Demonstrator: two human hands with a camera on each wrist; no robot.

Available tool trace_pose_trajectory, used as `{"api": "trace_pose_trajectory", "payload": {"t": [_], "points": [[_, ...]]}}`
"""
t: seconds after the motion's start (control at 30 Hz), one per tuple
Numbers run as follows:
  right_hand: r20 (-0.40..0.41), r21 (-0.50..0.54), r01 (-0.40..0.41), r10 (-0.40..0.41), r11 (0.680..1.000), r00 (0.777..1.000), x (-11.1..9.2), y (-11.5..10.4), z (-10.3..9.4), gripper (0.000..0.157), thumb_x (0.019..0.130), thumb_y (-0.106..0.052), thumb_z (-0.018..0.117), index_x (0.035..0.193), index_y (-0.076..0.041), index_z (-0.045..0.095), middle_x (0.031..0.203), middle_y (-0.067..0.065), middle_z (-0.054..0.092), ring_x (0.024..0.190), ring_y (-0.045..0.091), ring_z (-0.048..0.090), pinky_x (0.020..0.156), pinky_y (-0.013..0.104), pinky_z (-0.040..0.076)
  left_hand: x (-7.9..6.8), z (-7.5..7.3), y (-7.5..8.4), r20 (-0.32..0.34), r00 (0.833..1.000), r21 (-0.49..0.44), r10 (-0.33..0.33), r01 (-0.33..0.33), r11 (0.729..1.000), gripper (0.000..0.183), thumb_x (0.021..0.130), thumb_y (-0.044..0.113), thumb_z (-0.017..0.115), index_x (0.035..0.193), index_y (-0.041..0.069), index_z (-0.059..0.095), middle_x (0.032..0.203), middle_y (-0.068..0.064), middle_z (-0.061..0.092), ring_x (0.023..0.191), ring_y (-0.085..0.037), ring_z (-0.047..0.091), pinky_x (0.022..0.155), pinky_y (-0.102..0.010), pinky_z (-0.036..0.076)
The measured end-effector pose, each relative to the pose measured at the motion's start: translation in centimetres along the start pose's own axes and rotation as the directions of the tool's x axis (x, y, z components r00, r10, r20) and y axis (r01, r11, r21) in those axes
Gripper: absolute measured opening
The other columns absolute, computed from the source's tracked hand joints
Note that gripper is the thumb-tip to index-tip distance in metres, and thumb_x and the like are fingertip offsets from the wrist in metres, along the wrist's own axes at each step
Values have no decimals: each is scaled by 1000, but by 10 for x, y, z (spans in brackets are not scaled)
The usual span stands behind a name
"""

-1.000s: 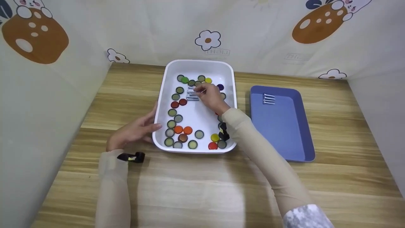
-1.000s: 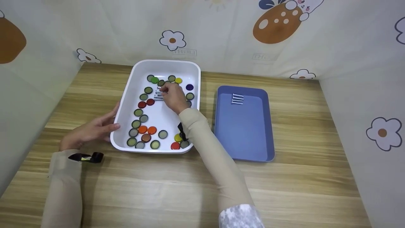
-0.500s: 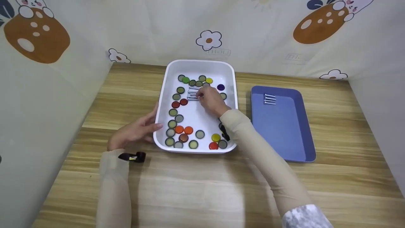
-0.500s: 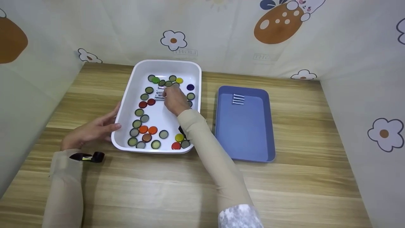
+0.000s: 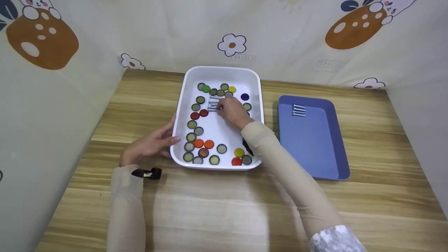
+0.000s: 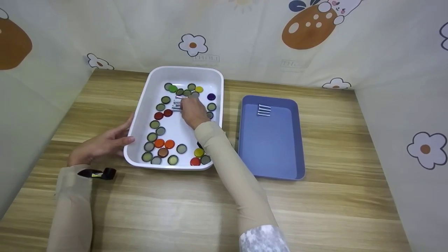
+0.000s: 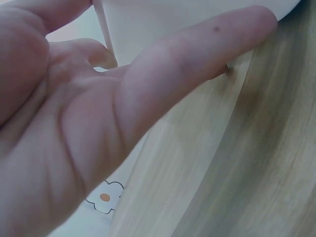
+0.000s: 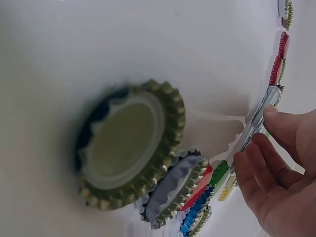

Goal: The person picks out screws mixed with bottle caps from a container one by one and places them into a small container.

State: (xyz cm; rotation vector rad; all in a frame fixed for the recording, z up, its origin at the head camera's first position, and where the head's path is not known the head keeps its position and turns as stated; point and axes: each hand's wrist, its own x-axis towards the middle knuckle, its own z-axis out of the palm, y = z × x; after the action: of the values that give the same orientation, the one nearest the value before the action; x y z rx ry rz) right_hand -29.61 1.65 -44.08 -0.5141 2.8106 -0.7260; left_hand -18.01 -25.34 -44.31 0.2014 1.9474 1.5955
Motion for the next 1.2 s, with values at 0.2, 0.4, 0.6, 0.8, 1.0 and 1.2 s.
{"api": "trace_pose_trajectory", "payload": {"t": [0.2,0.4,0.6,0.8,1.0,1.2], "points": [[12,23,-18,17,1000,1000,1,2,2,21,95,-10,66,114,-4,74,114,13,69,108,25,63,97,34,56,0,0,0,-1,1000,22,5,-5,1000,82,102,29,57,157,47,-2,168,-15,17,129,-42,56,93,-47,61],[15,18,-12,11,1000,1000,2,3,3,20,95,-10,67,112,-2,74,111,14,71,106,26,64,95,36,56,0,0,0,31,998,-1,49,-49,999,83,105,21,53,159,40,-7,167,-19,16,129,-45,55,91,-49,61],[22,18,-17,16,1000,1000,3,3,3,19,95,-12,68,111,-3,74,112,12,73,107,26,66,95,35,57,1,0,0,22,999,28,45,-46,999,83,104,25,55,159,40,-6,167,-19,17,127,-44,56,89,-49,62],[33,32,-34,33,999,999,2,2,2,16,95,-9,67,108,-4,75,109,11,74,102,24,67,92,34,58,2,-1,-1,21,999,21,33,-34,999,84,103,27,56,159,42,-5,168,-18,14,129,-45,54,91,-49,61],[49,24,-45,44,999,998,1,1,2,17,95,-5,64,108,-3,75,110,12,74,102,24,68,91,33,60,1,-1,-3,8,1000,21,18,-18,1000,82,103,28,56,159,43,-3,168,-17,15,132,-46,52,93,-49,60],[56,22,-53,51,998,997,1,1,1,17,95,-4,63,107,-3,75,109,13,74,101,25,68,91,34,60,2,-1,-2,16,999,-1,31,-31,1000,83,103,27,56,158,44,-4,168,-17,14,131,-47,52,92,-51,60]]}}
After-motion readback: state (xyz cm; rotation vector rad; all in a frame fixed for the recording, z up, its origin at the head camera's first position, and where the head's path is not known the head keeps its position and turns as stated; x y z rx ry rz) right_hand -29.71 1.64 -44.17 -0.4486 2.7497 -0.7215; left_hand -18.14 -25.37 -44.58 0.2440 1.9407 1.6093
